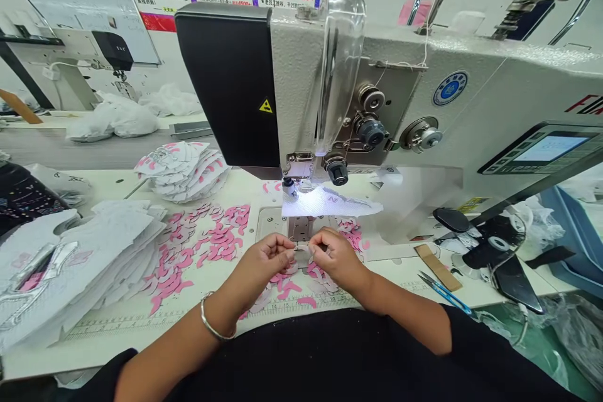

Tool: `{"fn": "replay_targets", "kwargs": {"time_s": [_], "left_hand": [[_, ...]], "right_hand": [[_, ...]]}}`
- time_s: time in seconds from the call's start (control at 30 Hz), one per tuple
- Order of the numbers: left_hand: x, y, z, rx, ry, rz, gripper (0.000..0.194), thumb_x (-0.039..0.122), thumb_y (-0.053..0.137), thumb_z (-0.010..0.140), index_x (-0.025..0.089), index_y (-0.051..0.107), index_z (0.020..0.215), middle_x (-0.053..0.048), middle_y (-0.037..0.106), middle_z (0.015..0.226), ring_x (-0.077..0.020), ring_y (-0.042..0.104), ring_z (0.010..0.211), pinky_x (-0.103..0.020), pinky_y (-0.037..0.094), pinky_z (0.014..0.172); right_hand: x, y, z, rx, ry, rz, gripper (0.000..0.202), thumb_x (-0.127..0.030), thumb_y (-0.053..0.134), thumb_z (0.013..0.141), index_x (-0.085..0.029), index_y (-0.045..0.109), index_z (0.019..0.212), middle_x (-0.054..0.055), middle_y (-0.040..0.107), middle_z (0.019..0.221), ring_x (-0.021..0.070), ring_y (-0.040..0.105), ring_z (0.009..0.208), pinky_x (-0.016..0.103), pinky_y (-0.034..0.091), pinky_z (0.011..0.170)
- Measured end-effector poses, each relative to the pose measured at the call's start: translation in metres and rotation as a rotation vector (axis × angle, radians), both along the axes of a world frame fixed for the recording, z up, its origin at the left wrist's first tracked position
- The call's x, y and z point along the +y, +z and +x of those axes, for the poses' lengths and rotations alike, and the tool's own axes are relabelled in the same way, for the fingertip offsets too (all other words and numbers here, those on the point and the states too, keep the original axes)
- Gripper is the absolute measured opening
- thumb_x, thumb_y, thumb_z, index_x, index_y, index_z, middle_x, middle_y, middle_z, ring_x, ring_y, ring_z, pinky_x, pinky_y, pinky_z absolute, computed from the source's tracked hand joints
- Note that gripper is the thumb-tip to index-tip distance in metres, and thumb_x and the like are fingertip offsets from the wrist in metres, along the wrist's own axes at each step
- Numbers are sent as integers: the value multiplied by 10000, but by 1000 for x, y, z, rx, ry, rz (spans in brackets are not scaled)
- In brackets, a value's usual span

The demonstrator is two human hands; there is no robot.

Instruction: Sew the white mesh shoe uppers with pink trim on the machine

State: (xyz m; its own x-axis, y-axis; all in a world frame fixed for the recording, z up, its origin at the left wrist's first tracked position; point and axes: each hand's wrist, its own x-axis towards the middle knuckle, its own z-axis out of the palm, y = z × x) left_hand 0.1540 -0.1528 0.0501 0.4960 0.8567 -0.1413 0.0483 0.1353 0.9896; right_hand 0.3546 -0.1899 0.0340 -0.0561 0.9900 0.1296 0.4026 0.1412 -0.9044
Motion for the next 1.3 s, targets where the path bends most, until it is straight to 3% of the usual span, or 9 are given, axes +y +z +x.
{"fn": "replay_targets", "kwargs": {"time_s": [0.23,0.37,0.53,0.63,0.87,1.0,1.1,1.2,1.3], "left_hand": [[-15,9,5,-159,-103,131,272,357,715,850,191,613,1040,-40,694,823,-167,660,762,-298,510,697],[-16,12,4,-151,-131,109,214,370,708,849,194,616,929,-51,712,777,-198,692,736,-315,520,674],[-8,16,-4,29,-17,213,255,429,718,823,202,607,783,-28,672,713,-178,629,654,-282,467,598],[-6,21,-8,181,19,246,271,439,741,801,195,627,768,-4,613,670,-135,537,589,-248,404,546],[-8,26,-3,-153,-57,-140,282,413,776,783,186,611,792,-13,637,694,-137,560,658,-254,434,627],[4,49,-8,-113,58,72,245,424,746,812,188,678,806,-21,640,737,-149,568,715,-271,453,692],[20,72,-7,-33,196,221,236,413,781,775,194,694,784,-11,621,753,-140,532,725,-258,431,698],[34,82,4,-72,249,189,252,379,837,702,190,688,778,-15,637,816,-149,556,796,-264,439,766],[43,78,19,-165,220,100,269,340,850,666,174,654,745,-8,629,807,-142,562,790,-272,439,791]], "right_hand": [[0,18,-24,564,282,-337,227,-411,548,837,-187,516,822,-15,494,712,95,442,588,223,388,556],[1,14,-27,677,340,-437,207,-376,607,808,-185,527,813,-38,487,649,74,421,509,204,350,495],[-1,8,-21,691,319,-388,307,-486,598,882,-197,517,820,-37,554,679,85,497,527,209,385,496],[-4,11,-15,490,301,-249,314,-495,623,899,-190,561,851,-41,566,680,95,514,582,216,416,547],[-8,29,-11,86,192,36,321,-497,609,915,-200,566,802,-36,579,671,108,521,598,224,405,548],[-9,56,1,-283,220,510,322,-428,532,980,-202,622,769,-2,636,710,130,560,654,263,436,632],[-3,78,13,-501,68,802,191,-309,523,987,-199,669,930,45,700,869,186,624,849,337,487,811],[7,88,20,-689,-75,758,252,-303,578,953,-183,641,1166,115,678,1144,270,590,1121,455,467,980],[16,80,20,-751,-41,617,343,-305,593,942,-201,597,1268,131,639,1263,301,542,1239,512,446,1037]]}}
